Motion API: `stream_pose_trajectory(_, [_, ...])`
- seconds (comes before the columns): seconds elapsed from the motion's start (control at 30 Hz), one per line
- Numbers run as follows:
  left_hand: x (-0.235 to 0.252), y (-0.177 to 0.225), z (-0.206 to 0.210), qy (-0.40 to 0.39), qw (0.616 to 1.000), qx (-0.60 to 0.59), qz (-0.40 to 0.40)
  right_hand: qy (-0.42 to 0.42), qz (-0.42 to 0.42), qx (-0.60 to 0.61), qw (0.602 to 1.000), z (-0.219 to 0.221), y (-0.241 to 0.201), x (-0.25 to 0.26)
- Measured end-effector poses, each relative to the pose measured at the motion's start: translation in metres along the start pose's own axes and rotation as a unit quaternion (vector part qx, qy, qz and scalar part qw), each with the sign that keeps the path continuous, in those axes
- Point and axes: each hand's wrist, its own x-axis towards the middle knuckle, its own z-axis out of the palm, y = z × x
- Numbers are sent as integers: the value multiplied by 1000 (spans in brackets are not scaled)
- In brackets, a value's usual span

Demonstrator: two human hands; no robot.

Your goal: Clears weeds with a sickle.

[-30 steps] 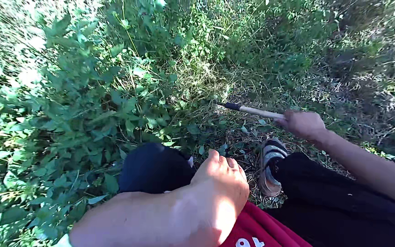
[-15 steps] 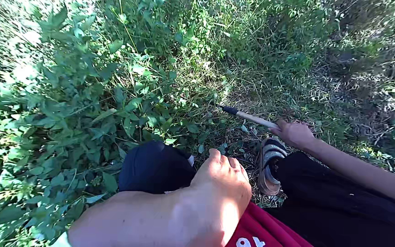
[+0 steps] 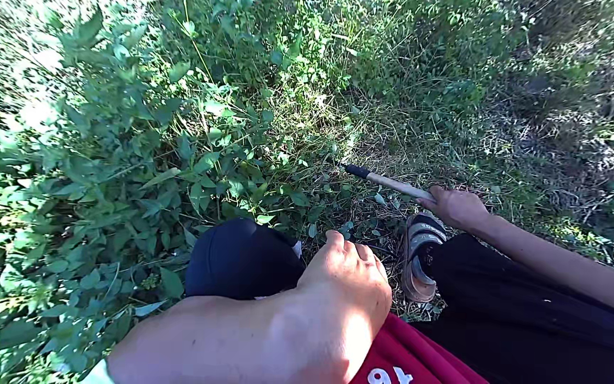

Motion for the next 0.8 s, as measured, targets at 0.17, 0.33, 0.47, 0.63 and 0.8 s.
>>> stream_pose_trajectory(0.17, [-1,-1,1,7,1000,-6,2,13,-2,-3,1000,-4,1,-1])
stream_pose_trajectory(0.33, [-1,-1,-1,0,1000,-21,-7,90,51,96,990,-54,8,-7])
stream_pose_trajectory(0.47, [2,1,3,0,1000,-19,-14,179,118,297,930,-76,17,-10])
stream_pose_trajectory(0.63, [6,-5,1,24,998,-55,9,128,64,494,858,-63,7,-14])
stream_pose_trajectory(0.8, [10,-7,3,88,995,-41,-6,94,6,333,938,-82,-25,-29])
